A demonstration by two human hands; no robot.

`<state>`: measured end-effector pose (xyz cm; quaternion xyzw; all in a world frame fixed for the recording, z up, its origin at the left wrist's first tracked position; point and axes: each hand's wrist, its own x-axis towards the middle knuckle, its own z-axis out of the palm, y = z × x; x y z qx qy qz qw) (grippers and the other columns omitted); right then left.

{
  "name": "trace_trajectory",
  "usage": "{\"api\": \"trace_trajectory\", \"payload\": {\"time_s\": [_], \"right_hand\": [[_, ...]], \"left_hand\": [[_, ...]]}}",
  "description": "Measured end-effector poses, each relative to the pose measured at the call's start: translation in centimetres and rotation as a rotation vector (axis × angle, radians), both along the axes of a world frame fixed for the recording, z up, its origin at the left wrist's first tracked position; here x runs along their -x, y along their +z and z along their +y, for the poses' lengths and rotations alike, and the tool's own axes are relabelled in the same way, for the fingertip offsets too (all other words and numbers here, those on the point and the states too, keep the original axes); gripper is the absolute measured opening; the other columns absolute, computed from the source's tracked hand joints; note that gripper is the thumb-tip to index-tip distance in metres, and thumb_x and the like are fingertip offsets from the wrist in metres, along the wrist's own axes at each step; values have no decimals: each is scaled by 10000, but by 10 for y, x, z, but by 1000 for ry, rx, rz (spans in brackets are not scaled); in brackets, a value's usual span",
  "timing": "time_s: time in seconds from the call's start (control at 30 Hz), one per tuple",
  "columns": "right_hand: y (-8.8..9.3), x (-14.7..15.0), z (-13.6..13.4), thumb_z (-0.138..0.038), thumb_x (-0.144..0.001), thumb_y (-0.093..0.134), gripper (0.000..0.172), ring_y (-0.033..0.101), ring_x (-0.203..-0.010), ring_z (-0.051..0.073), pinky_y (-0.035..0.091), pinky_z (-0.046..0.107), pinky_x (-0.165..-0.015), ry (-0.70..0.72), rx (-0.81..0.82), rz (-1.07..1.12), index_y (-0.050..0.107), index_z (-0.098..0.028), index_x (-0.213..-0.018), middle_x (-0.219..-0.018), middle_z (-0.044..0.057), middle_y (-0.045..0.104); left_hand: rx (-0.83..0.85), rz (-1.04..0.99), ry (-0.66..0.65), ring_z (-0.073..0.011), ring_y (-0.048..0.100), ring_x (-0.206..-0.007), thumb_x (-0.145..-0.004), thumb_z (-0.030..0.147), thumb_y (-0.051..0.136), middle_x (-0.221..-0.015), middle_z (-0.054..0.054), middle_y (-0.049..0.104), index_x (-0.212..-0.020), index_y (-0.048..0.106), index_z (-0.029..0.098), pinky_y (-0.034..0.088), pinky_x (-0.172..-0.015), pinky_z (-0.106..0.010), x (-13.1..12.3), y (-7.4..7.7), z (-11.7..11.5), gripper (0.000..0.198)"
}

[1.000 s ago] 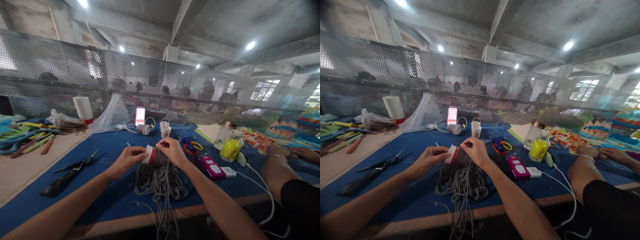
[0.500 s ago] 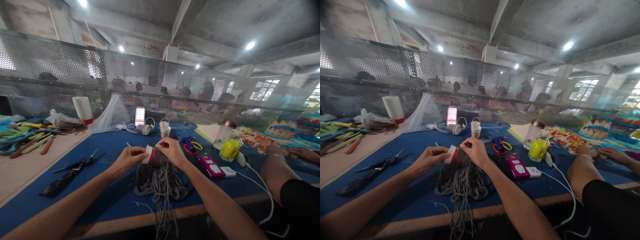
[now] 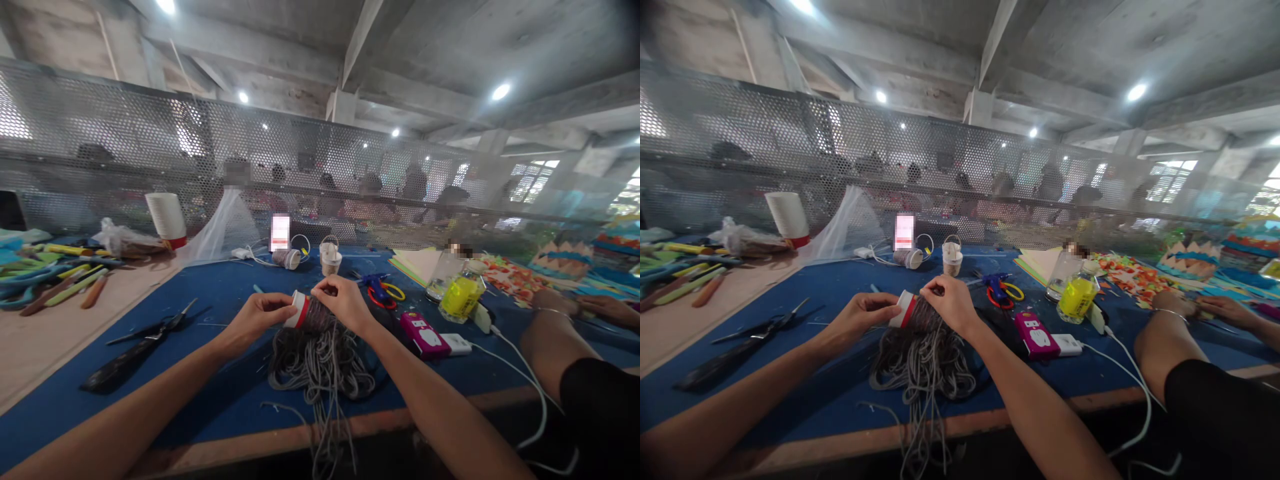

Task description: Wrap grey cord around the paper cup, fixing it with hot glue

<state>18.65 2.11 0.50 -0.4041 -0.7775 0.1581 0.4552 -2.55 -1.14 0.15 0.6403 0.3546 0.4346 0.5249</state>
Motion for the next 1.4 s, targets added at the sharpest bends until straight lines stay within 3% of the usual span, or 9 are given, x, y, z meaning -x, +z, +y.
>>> {"api": "trace_trajectory", "payload": {"time_s": [0.9,1.1,1.4], "right_hand": [[1,1,-1,-280,-823,656,126,603,-677,132,430,227,-636,4,49,38,720,-178,-786,-748,9,690],[0,0,1,-305,-866,616,163,633,-746,140,446,234,-697,21,-1,72,740,-200,-850,-830,12,718],[1,-4,1,-430,-938,499,309,634,-822,160,454,255,-768,-117,-47,69,718,-213,-965,-933,38,700]], "left_hand": [[-6,-3,-10,-197,639,-792,-771,317,721,-851,-51,758,-916,777,173,464,-772,-298,0,0,2,211],[1,2,-24,-189,633,-795,-785,328,712,-864,-50,755,-914,773,171,455,-774,-288,1,-1,3,213],[3,-42,5,-189,648,-750,-773,327,725,-830,-57,747,-934,777,176,476,-720,-279,2,-4,6,227]]}}
